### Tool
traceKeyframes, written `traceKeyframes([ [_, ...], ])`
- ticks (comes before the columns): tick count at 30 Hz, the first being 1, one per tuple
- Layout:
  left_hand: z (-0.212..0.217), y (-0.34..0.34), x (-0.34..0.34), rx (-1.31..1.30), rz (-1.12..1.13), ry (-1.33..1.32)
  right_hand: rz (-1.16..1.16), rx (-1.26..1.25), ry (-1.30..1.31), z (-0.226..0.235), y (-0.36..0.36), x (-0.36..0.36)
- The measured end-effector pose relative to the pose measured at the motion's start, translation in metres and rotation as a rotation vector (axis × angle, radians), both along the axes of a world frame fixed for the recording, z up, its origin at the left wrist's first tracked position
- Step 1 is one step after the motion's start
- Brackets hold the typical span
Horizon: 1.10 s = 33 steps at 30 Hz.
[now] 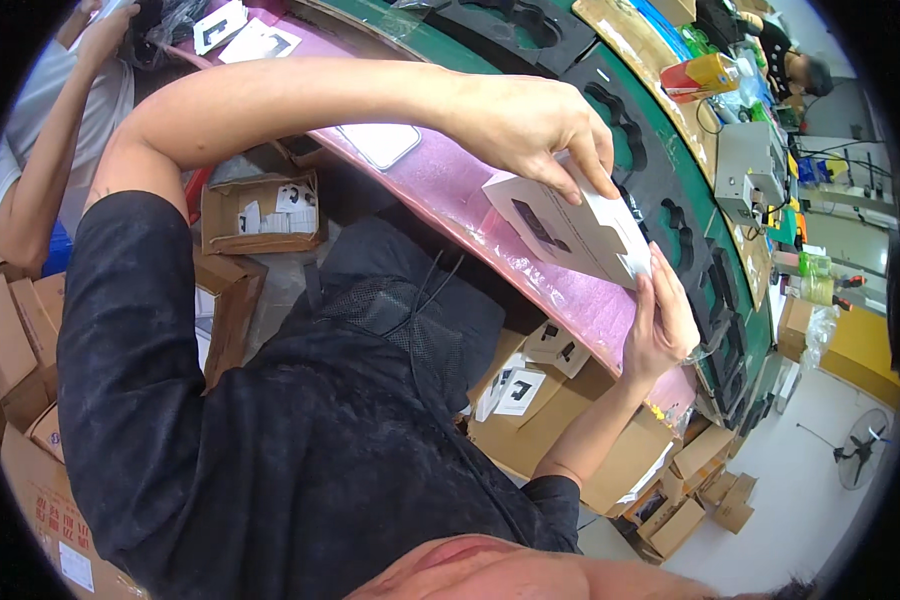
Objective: The person folds and closes the flaps of product boxes by hand and places the packaged boxes into a large container.
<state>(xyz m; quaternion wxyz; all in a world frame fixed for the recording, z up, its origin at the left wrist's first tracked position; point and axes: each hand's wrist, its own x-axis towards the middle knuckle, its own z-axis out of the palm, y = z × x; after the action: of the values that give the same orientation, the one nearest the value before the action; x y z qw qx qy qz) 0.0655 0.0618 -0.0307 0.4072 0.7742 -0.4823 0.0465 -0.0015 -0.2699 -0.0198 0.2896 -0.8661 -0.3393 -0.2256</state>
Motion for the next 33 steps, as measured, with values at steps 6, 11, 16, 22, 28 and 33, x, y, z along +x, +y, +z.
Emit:
traceKeyframes([
  [6,-0.002,-0.002,0.002,0.003,0.022,0.058,-0.034,-0.024,0.047,0.006,0.005,-0.006],
  [11,-0.005,-0.001,0.01,-0.031,-0.003,0.071,-0.02,-0.056,-0.025,0.002,0.01,-0.008],
  [16,-0.009,0.001,0.008,-0.068,-0.017,0.051,0.043,-0.031,-0.108,-0.023,0.006,-0.011],
  [22,-0.018,0.001,0.007,-0.071,-0.031,-0.08,-0.049,0.092,-0.154,-0.049,0.013,-0.013],
  [28,-0.027,0.004,0.0,-0.05,0.03,-0.261,-0.097,0.189,-0.125,-0.054,0.047,-0.017],
  [33,-0.017,0.005,0.002,-0.019,0.023,-0.194,-0.159,0.515,-0.056,-0.072,0.067,-0.009],
])
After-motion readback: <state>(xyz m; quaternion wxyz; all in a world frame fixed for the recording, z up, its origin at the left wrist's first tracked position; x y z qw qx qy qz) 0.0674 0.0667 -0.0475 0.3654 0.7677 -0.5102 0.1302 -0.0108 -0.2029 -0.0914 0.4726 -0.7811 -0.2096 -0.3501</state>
